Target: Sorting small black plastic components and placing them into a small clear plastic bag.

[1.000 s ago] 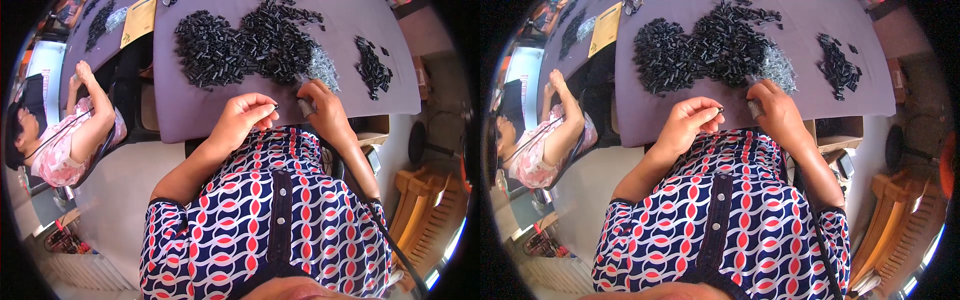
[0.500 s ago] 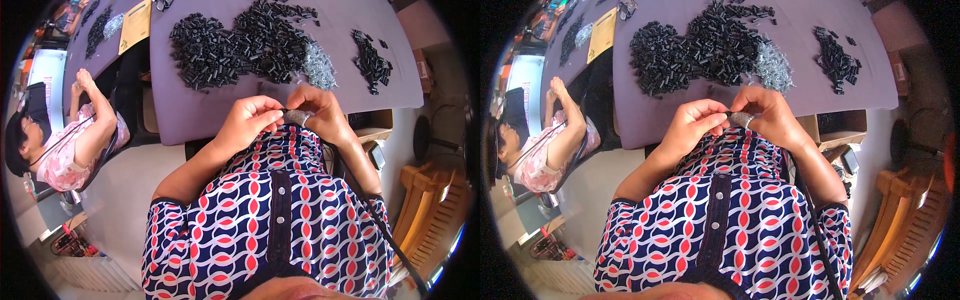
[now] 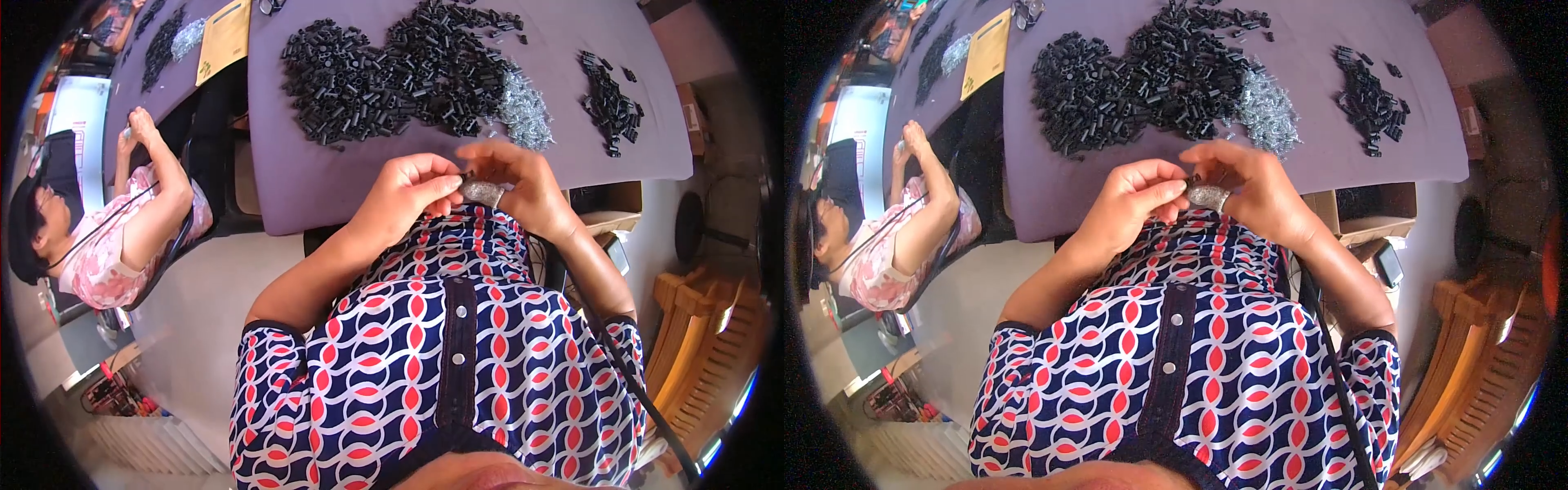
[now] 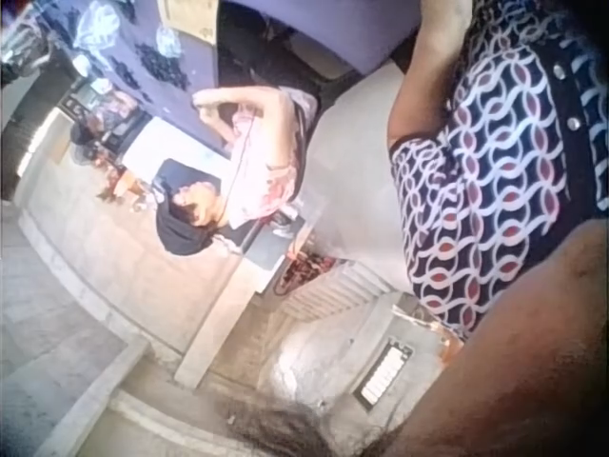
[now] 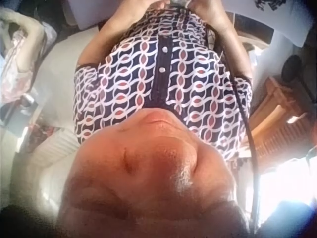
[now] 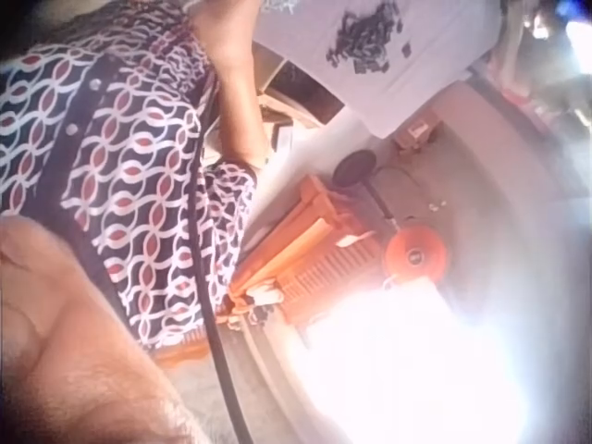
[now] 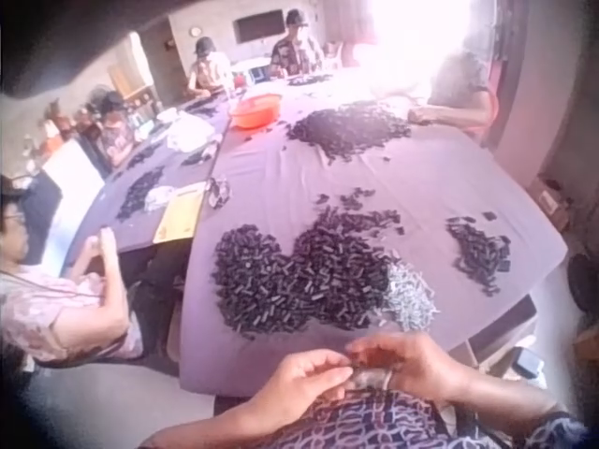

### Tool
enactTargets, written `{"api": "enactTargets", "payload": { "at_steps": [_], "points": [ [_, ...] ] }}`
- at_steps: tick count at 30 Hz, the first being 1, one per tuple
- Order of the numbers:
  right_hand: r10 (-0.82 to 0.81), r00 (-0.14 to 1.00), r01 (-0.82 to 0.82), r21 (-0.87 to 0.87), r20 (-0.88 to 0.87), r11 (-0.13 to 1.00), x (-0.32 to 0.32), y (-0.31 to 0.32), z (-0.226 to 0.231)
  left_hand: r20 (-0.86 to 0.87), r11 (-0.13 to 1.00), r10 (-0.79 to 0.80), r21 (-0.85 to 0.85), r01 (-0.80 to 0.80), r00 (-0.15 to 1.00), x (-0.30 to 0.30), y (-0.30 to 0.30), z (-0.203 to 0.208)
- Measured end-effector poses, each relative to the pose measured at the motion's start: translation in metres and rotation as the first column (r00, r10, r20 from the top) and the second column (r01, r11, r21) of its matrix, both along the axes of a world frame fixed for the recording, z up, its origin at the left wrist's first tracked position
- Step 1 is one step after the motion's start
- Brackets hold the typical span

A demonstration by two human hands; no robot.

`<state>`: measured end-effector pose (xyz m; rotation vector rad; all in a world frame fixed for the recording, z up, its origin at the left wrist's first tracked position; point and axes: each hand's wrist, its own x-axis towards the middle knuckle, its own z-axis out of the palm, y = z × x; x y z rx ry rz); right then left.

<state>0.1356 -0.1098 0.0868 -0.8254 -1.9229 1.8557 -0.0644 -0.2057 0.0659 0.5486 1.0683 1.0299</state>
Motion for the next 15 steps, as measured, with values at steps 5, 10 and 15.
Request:
{"api": "enactTargets", "payload": {
  "at_steps": [5,10,15],
  "points": [
    [-0.039,0.989,-0.030,0.444,0.145,0.896,0.000,0.005,0.007,-0.024,0.992,0.126,0.011,-0.126,0.992,0.007,0.002,0.006],
    [-0.056,0.960,-0.203,0.819,0.275,0.538,-0.003,0.009,0.018,0.004,0.976,0.215,0.033,-0.215,0.977,0.016,0.004,0.005],
    [-0.117,0.971,-0.138,0.888,0.209,0.439,-0.005,0.011,0.011,0.090,0.975,0.217,0.020,-0.219,0.972,0.032,0.010,0.006]
  ]
}}
